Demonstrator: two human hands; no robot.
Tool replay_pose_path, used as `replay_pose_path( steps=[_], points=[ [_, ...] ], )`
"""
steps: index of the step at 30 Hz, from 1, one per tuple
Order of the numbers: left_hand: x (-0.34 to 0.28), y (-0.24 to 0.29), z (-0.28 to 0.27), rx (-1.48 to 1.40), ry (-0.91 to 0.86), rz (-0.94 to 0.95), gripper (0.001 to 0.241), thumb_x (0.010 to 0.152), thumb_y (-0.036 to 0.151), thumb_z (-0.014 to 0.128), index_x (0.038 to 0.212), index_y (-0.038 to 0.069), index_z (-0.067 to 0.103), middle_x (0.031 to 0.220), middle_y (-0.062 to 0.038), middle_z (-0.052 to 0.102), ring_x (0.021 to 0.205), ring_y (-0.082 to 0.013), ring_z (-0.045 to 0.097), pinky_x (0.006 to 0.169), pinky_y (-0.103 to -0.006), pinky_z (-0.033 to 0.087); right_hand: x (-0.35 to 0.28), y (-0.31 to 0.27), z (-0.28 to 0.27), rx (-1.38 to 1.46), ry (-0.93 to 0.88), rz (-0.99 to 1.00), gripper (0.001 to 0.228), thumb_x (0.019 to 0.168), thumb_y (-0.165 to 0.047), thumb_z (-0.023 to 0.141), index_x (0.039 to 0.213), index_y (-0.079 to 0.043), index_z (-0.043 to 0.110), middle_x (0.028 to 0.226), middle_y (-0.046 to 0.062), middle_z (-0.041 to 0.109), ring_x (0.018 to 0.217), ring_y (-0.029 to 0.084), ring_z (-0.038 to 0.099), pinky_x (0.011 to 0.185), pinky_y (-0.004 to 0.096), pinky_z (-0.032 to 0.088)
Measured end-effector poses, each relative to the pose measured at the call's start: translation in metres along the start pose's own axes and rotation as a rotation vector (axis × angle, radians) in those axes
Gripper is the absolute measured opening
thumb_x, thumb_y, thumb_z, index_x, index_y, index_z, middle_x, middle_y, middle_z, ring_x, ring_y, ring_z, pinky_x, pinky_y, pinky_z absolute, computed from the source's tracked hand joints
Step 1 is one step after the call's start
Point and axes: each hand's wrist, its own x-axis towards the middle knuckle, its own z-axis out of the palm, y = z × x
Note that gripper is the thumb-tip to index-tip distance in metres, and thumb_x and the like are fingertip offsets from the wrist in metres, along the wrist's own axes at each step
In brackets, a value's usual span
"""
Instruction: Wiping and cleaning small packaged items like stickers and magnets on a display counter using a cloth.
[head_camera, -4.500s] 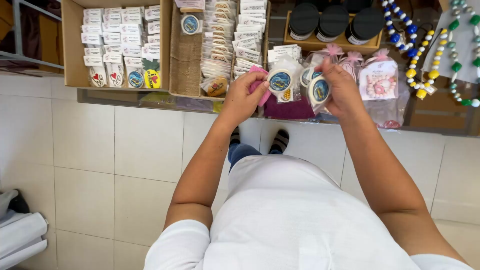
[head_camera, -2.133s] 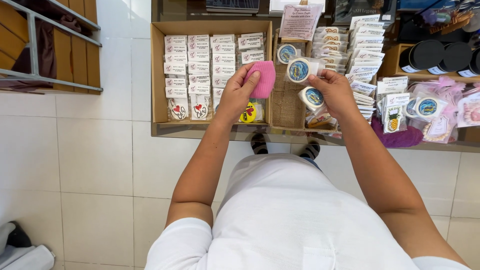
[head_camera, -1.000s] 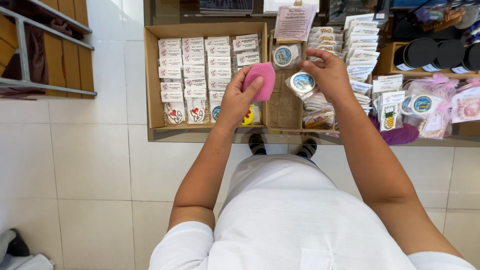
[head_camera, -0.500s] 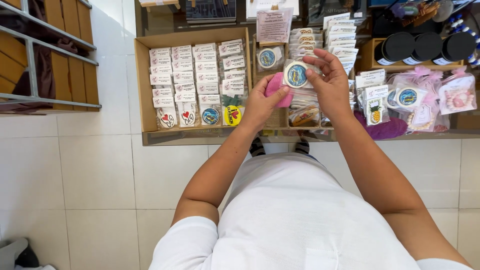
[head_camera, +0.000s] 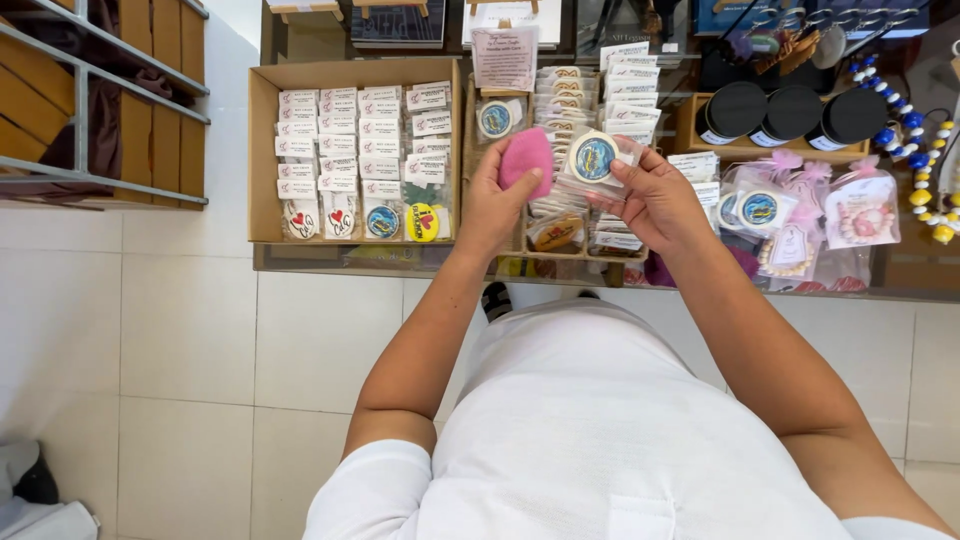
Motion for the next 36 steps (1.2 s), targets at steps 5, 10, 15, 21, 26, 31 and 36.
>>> replay_pose_path(
  steps=[5,10,15,21,26,31,36],
  points=[
    [-0.036,0.06,0.052,0.733,0.141,0.477,0.045,0.095,0.001,0.068,0.138,0.013,0.061,0.14,-0.012,0.061,0.131,-0.0295,0.059,0.112,-0.0395,0.051,-0.011,-0.009,-0.015,0.0,0.009,-0.002,0.03,0.101,-0.004,0.062,0.131,-0.005,0.056,0.125,0.01,0.068,0.115,0.024,0.07,0.096,0.048,0.065],
    [-0.042,0.045,0.09,0.986,0.083,0.746,0.042,0.092,-0.003,0.066,0.13,0.014,0.068,0.149,-0.017,0.054,0.14,-0.0359,0.045,0.12,-0.0442,0.043,-0.018,-0.015,-0.021,-0.022,-0.066,0.046,0.032,0.101,-0.005,0.06,0.132,-0.005,0.057,0.122,0.01,0.069,0.112,0.025,0.072,0.097,0.046,0.065],
    [-0.052,0.041,0.103,1.06,-0.084,0.729,0.037,0.088,-0.005,0.066,0.122,0.009,0.071,0.139,-0.008,0.062,0.133,-0.033,0.054,0.114,-0.0435,0.048,-0.013,-0.015,-0.045,-0.035,-0.091,-0.009,0.035,0.105,-0.005,0.062,0.139,-0.004,0.059,0.124,0.011,0.07,0.11,0.022,0.07,0.095,0.044,0.06],
    [-0.052,0.05,0.101,1.11,0.01,0.678,0.033,0.088,-0.006,0.065,0.118,0.004,0.072,0.136,-0.008,0.063,0.13,-0.0319,0.055,0.112,-0.0429,0.049,-0.016,-0.022,-0.043,0.006,-0.016,0.011,0.03,0.102,-0.007,0.061,0.132,-0.003,0.059,0.121,0.01,0.07,0.109,0.023,0.073,0.096,0.046,0.066],
    [-0.057,0.035,0.124,1.162,-0.059,0.784,0.025,0.092,0.0,0.066,0.115,0.007,0.072,0.137,-0.009,0.061,0.132,-0.0311,0.054,0.114,-0.0445,0.048,-0.005,-0.003,-0.068,0.039,-0.042,-0.006,0.034,0.104,-0.005,0.06,0.138,-0.004,0.06,0.122,0.011,0.071,0.108,0.023,0.071,0.094,0.041,0.062],
    [-0.056,0.026,0.12,1.189,-0.199,0.699,0.015,0.093,0.005,0.067,0.107,0.009,0.071,0.134,-0.008,0.064,0.13,-0.0286,0.056,0.111,-0.0452,0.049,-0.016,-0.013,-0.055,0.046,-0.018,0.007,0.032,0.108,-0.009,0.058,0.14,-0.005,0.058,0.12,0.012,0.071,0.105,0.023,0.071,0.089,0.04,0.061],
    [-0.052,0.058,0.112,1.179,-0.011,0.689,0.029,0.091,0.001,0.062,0.117,0.008,0.071,0.135,-0.009,0.063,0.127,-0.0314,0.056,0.109,-0.0448,0.048,-0.025,-0.015,-0.042,0.022,-0.041,0.033,0.03,0.107,-0.01,0.054,0.136,-0.004,0.058,0.124,0.009,0.069,0.11,0.025,0.072,0.093,0.044,0.065]
  ],
)
